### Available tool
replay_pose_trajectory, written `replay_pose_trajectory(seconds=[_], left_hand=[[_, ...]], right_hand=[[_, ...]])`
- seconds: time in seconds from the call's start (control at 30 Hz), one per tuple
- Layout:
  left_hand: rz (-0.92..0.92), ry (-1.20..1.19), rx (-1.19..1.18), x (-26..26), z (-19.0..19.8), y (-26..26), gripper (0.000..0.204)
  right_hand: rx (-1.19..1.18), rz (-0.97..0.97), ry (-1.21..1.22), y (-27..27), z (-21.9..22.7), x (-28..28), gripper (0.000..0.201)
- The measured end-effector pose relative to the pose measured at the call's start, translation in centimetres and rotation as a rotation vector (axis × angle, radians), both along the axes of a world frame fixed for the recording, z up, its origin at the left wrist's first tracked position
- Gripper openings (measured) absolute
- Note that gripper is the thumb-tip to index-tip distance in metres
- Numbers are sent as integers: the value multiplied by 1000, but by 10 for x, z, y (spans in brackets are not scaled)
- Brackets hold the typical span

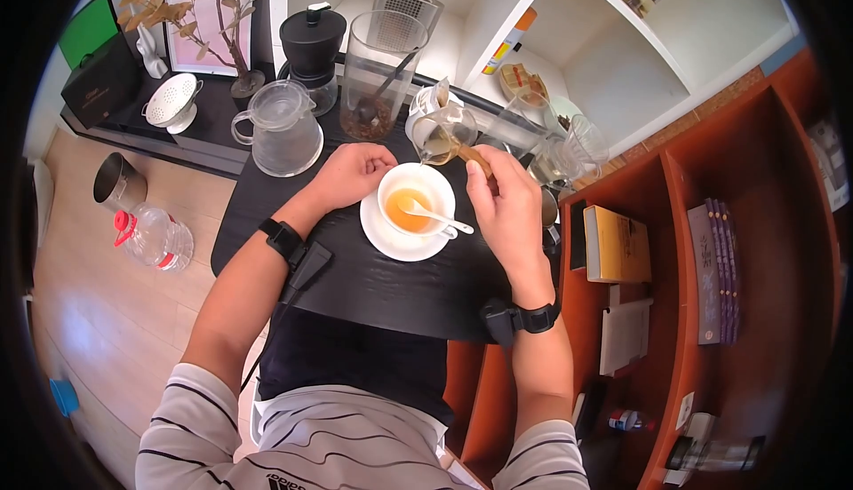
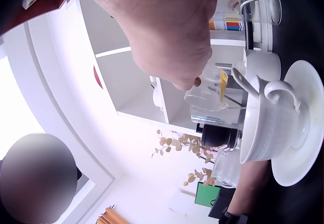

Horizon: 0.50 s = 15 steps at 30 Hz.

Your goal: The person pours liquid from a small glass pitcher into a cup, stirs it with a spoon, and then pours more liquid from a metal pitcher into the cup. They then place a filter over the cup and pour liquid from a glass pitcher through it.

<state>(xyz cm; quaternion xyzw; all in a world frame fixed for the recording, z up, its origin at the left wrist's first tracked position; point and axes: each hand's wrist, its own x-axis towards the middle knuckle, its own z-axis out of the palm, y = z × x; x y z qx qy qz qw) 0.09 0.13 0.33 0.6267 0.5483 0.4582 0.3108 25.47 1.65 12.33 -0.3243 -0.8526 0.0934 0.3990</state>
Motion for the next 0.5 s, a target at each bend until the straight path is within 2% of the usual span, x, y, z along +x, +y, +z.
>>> replay_pose_trajectory(seconds=[0.27, 0.37, 0.5], left_hand=[[-7, 28, 16, -1, 1, 0, 17], [-8, 52, 24, -1, 0, 0, 16], [5, 75, 28, 0, 2, -1, 17]], right_hand=[[41, 94, -51, -18, 5, 1, 21], [-31, 95, -70, -30, 5, 11, 22], [62, 85, -118, -35, 3, 29, 23]])
